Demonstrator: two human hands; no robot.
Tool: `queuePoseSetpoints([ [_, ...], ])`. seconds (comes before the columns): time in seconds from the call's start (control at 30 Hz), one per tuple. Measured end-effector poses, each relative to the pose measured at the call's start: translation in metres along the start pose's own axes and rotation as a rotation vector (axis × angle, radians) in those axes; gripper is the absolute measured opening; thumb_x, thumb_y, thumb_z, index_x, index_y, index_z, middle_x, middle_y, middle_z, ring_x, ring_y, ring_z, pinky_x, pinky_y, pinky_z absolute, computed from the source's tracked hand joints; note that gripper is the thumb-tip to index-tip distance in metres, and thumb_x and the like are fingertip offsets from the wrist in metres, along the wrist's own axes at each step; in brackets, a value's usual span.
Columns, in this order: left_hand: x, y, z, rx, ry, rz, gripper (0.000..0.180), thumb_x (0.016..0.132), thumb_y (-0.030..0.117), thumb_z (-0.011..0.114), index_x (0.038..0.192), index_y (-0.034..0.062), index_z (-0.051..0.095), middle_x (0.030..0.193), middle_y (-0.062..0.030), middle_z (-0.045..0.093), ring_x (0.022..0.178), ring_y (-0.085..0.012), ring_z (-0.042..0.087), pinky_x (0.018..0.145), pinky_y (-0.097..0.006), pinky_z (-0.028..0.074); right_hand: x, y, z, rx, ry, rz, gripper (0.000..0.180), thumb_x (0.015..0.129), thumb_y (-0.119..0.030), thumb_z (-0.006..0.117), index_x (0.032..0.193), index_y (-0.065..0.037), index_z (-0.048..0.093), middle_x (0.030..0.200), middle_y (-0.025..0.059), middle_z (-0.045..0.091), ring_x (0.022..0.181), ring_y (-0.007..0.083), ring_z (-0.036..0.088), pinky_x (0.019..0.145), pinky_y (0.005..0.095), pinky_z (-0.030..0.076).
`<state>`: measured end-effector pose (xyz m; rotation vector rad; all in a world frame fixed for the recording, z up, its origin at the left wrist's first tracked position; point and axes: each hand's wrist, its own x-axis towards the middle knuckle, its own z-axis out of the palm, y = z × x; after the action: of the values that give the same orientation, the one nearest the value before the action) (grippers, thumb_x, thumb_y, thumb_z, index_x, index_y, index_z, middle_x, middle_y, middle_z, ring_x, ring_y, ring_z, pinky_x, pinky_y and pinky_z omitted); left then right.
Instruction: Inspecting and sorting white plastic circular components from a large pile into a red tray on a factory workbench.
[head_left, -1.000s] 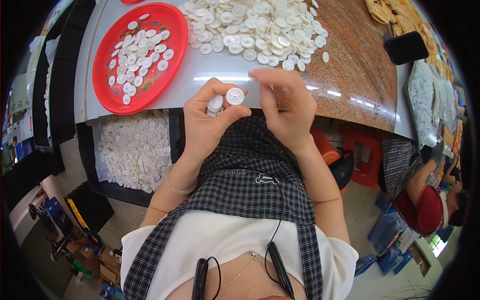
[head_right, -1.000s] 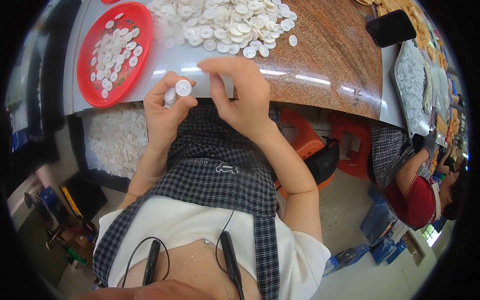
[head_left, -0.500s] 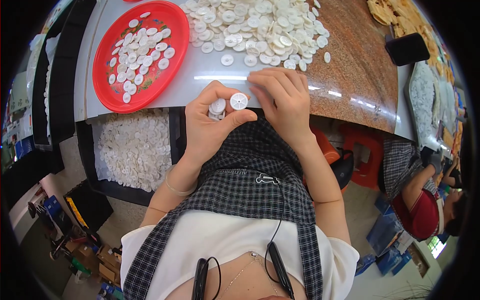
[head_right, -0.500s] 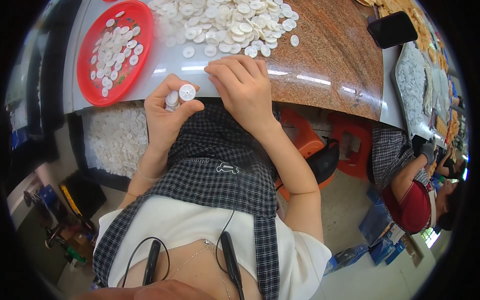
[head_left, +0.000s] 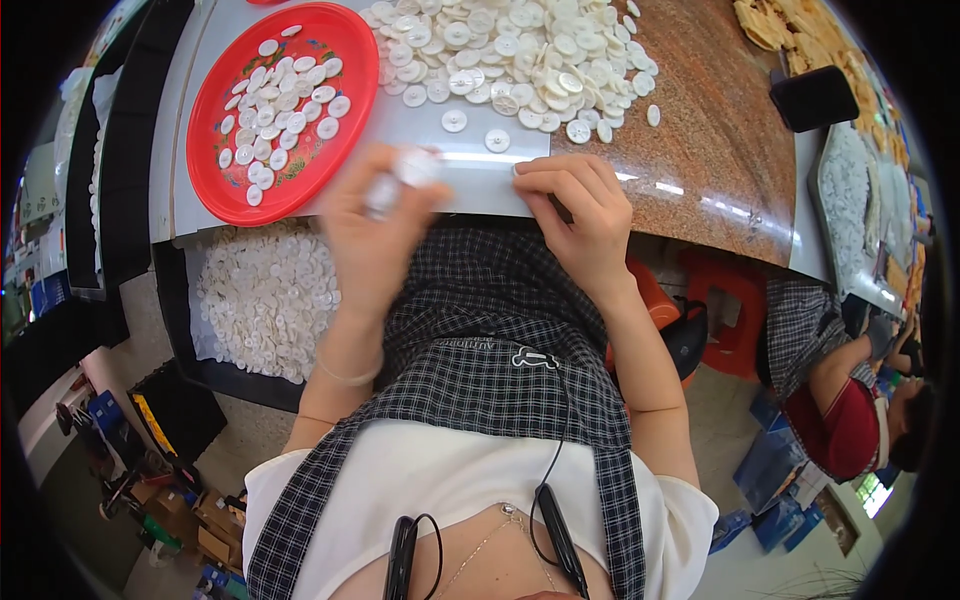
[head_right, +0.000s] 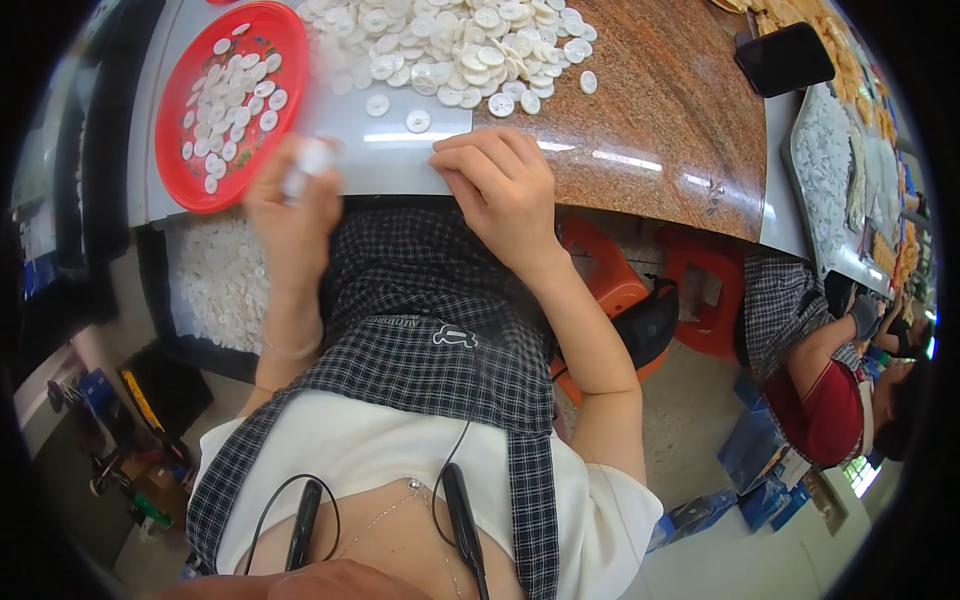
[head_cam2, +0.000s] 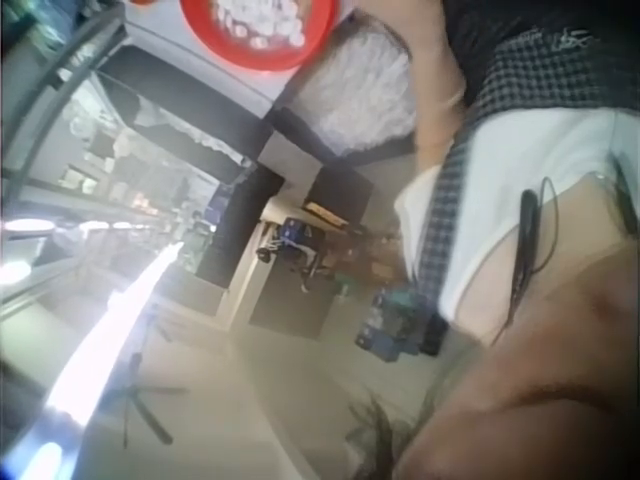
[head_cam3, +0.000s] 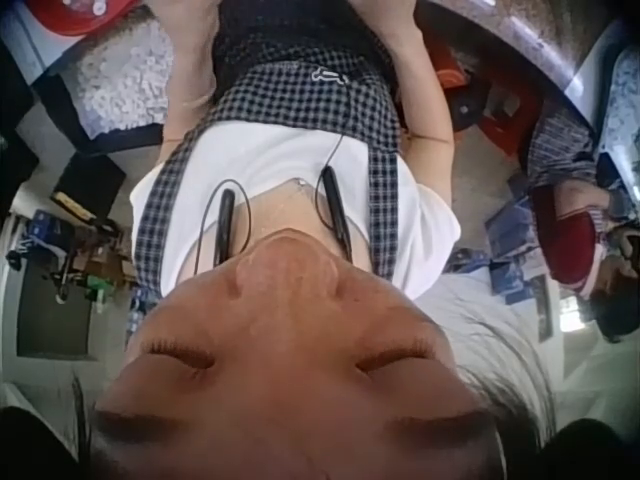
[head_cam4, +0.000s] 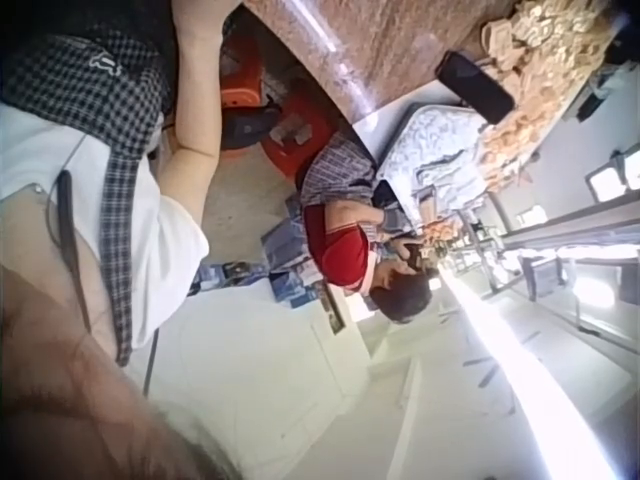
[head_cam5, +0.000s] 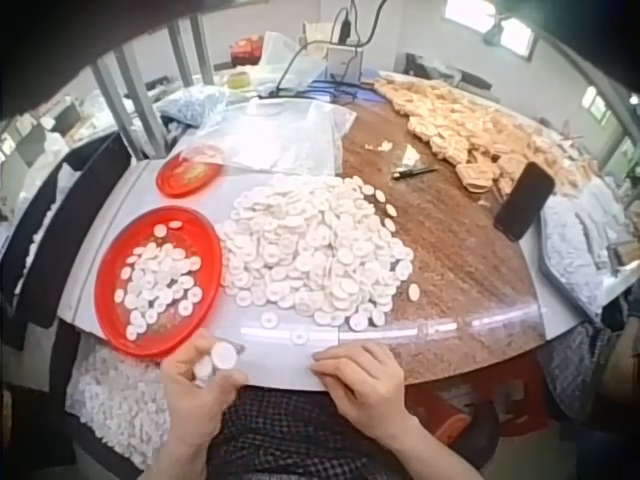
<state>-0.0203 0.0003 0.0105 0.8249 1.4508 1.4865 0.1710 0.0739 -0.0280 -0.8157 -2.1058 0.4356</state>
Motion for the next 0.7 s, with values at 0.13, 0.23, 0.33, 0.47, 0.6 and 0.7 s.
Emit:
queuePoseSetpoints([
  [0.13, 0.041, 0.02, -0.041, 0.091, 0.409, 0.511, 0.038, 0.086, -0.003, 0.067, 0.124, -0.0004, 0.062, 0.069, 0.0073, 0.047, 0.057, -0.0002, 0.039, 0.062, -0.017, 0.043, 0.001, -0.002, -0.002, 0.074, 0.007, 0.06, 0.018, 0.071, 0.004, 0.074, 0.085, -0.006, 0.068, 0.09, 0.0047, 0.07, 0.084, 0.02, 0.065, 0.073, 0.0305, 0.051],
  [0.23, 0.043, 0.026, -0.057, 0.273, 0.512, 0.604, 0.039, 0.087, -0.003, 0.067, 0.125, -0.0009, 0.06, 0.067, 0.0078, 0.042, 0.056, -0.0007, 0.037, 0.064, -0.016, 0.044, 0.001, -0.007, -0.001, 0.155, 0.0, 0.187, 0.022, 0.074, 0.003, 0.075, 0.092, -0.005, 0.067, 0.096, 0.0055, 0.069, 0.086, 0.0161, 0.065, 0.074, 0.0279, 0.05],
  [0.33, 0.025, 0.012, -0.042, 0.262, 0.303, 0.344, 0.028, 0.088, 0.005, 0.068, 0.116, 0.003, 0.066, 0.068, 0.0067, 0.049, 0.05, 0.0003, 0.037, 0.045, -0.016, 0.03, 0.003, -0.014, -0.001, 0.297, 0.022, 0.25, 0.041, 0.074, 0.001, 0.077, 0.111, -0.004, 0.06, 0.105, 0.0072, 0.065, 0.09, 0.0132, 0.064, 0.074, 0.0253, 0.048],
  [0.47, -0.003, -0.015, -0.002, -0.15, -0.359, -0.204, 0.037, 0.101, 0.032, 0.051, 0.118, 0.002, 0.063, 0.063, 0.007, 0.045, 0.047, 0.0001, 0.035, 0.04, -0.017, 0.025, 0.01, -0.025, -0.003, 0.541, 0.06, 0.181, 0.079, 0.072, 0.0, 0.08, 0.137, -0.005, 0.036, 0.119, 0.0132, 0.058, 0.095, 0.0138, 0.063, 0.076, 0.0234, 0.046],
  [0.6, -0.013, -0.024, 0.017, -0.428, -0.49, -0.352, 0.048, 0.103, 0.039, 0.043, 0.118, -0.0038, 0.06, 0.061, 0.0048, 0.045, 0.046, -0.0008, 0.035, 0.038, -0.015, 0.024, 0.014, -0.032, -0.005, 0.709, 0.087, 0.161, 0.079, 0.073, 0.0, 0.078, 0.138, -0.005, 0.034, 0.124, 0.0159, 0.055, 0.095, 0.0154, 0.065, 0.073, 0.0239, 0.045],
  [0.7, -0.009, -0.021, 0.016, -0.454, -0.54, -0.38, 0.059, 0.101, 0.048, 0.042, 0.116, -0.0069, 0.057, 0.072, -0.0001, 0.054, 0.046, -0.0015, 0.038, 0.036, -0.015, 0.026, 0.015, -0.031, -0.005, 0.747, 0.075, 0.165, 0.083, 0.073, 0.0, 0.078, 0.14, -0.005, 0.03, 0.124, 0.0174, 0.054, 0.095, 0.015, 0.065, 0.073, 0.0237, 0.044],
])
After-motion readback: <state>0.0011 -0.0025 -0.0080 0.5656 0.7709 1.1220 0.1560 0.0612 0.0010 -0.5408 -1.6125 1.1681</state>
